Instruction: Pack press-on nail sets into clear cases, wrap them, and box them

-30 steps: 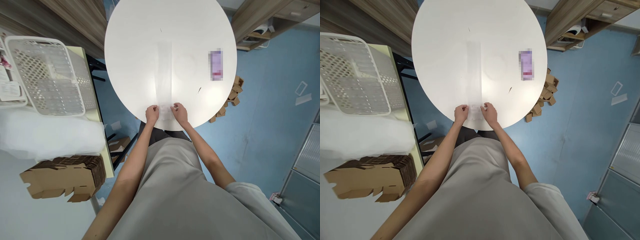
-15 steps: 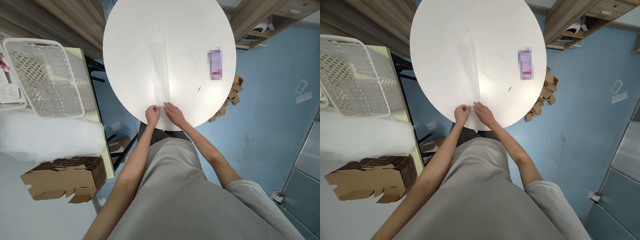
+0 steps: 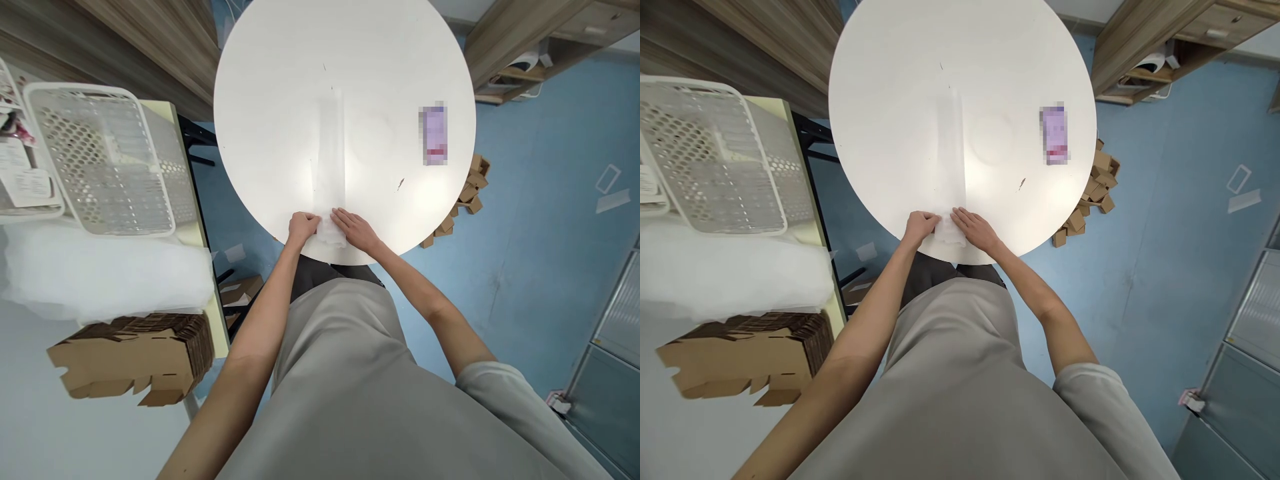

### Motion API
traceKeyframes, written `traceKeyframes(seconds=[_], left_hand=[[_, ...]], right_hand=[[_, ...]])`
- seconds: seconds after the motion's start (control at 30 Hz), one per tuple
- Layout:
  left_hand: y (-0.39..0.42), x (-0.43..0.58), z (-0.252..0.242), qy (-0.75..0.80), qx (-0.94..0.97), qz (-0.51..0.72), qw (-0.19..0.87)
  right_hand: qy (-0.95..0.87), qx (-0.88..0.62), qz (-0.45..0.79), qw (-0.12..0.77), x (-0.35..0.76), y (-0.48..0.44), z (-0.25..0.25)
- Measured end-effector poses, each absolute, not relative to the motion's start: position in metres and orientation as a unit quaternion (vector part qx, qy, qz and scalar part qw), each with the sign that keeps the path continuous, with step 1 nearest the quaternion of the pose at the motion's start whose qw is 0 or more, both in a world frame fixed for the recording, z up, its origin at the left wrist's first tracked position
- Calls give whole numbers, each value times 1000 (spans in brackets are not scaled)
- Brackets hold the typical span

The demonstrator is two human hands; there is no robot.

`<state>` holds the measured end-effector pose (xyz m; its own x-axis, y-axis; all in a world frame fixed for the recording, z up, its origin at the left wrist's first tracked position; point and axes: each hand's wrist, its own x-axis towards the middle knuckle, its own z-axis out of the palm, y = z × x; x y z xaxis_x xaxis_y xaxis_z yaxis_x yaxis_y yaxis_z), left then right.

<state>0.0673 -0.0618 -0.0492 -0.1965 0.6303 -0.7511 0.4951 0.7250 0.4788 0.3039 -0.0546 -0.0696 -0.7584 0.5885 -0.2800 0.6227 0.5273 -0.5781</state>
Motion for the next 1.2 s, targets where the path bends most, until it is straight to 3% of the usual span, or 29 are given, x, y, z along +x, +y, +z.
traceKeyframes(seconds=[0.1,0.23,0.43,0.97,1.2], left_hand=[[-58,72,-45,785,415,30,458],[-55,83,-36,722,587,100,351],[-63,80,-40,535,726,80,425],[-97,54,-44,531,725,67,433],[-98,63,-30,627,624,124,450]], right_hand=[[870,358,-339,16,303,-55,-69],[868,361,-343,0,303,-55,-69],[873,347,-342,2,304,-57,-77],[856,364,-367,14,311,-49,-54],[822,418,-387,-14,306,-35,-41]])
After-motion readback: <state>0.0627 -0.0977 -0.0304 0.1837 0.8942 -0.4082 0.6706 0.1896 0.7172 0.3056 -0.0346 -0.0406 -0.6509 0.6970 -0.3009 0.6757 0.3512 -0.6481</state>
